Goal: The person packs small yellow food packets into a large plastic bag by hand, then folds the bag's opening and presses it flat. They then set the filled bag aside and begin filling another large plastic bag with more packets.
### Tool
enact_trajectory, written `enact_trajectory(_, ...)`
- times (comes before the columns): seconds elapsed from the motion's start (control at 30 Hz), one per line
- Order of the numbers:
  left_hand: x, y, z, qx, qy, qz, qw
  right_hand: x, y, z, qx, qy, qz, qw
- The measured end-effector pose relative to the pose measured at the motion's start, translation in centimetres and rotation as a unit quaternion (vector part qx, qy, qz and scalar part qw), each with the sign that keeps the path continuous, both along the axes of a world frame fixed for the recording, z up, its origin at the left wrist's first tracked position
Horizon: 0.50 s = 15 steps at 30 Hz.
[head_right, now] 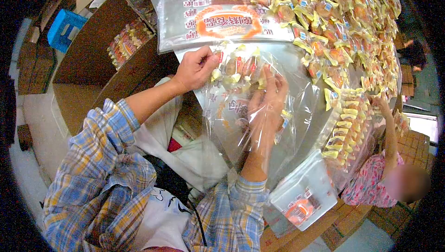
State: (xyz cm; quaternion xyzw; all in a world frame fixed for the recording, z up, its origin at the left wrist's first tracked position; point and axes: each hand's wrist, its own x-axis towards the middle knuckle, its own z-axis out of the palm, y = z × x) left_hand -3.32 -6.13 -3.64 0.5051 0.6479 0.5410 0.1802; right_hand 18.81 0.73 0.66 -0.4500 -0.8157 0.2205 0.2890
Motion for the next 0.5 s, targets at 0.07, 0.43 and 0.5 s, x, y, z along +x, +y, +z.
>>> enact_trajectory(0.07, -0.1, 0.0, -0.2, -0.011, 0.002, -0.002, 1.000, -0.1, -0.1, 0.0, -0.024, 0.008, -0.023, 0.999)
enact_trajectory(0.43, 0.0, 0.2, -0.2, 0.011, 0.018, 0.004, 1.000, -0.1, 0.2, -0.2, -0.008, 0.028, -0.005, 1.000)
enact_trajectory(0.5, 0.0, 0.1, -0.2, 0.001, 0.015, 0.001, 1.000, 0.0, -0.2, 0.5, 0.015, -0.058, 0.015, 0.998)
